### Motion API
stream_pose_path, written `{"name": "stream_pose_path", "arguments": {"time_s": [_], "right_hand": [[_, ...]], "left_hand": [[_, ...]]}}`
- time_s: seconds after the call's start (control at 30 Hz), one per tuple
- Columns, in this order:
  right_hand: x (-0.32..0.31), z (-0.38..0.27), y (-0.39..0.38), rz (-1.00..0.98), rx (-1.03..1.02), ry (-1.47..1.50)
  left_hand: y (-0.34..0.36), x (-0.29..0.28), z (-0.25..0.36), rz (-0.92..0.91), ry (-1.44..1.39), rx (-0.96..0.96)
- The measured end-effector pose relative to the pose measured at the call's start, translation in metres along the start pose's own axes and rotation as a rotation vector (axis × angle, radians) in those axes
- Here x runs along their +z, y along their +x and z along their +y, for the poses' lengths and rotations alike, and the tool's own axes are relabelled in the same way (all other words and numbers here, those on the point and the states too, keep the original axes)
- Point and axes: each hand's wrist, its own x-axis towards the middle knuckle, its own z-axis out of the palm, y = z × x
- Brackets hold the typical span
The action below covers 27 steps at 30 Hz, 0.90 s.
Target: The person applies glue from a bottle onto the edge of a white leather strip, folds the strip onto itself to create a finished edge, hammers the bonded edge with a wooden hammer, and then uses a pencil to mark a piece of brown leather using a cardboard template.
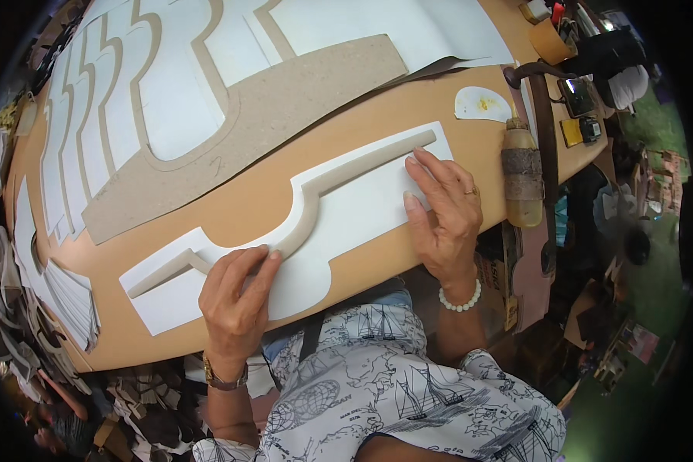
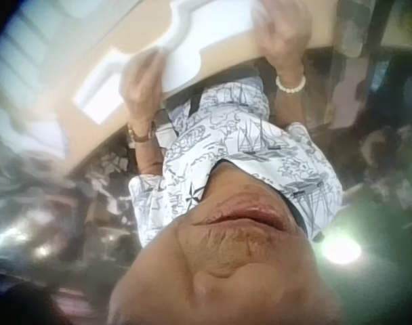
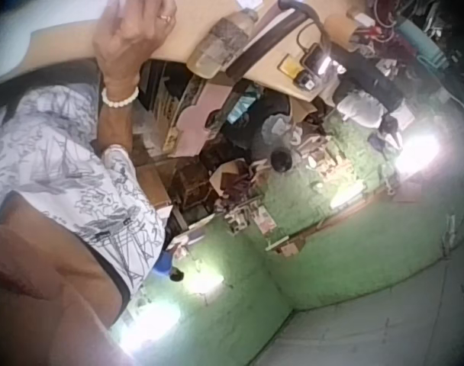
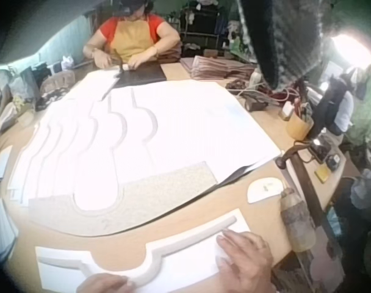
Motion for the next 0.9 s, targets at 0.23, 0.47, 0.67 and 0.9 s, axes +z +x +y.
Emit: {"name": "stream_pose_path", "arguments": {"time_s": [0.23, 0.47, 0.67, 0.9], "right_hand": [[0.0017, -0.0007, -0.001, -0.028, 0.003, -0.076], [0.0031, -0.0008, -0.0016, -0.036, 0.007, -0.09], [0.0004, 0.0017, -0.0019, -0.052, 0.019, -0.11], [0.0065, 0.0023, 0.0025, -0.067, -0.028, -0.124]], "left_hand": [[0.0021, -0.0011, -0.0022, -0.018, -0.005, 0.008], [0.0021, -0.0021, -0.0024, -0.02, 0.009, 0.015], [0.0049, 0.0005, -0.001, -0.018, -0.001, 0.024], [0.0015, 0.0007, -0.0047, -0.02, 0.022, -0.031]]}}
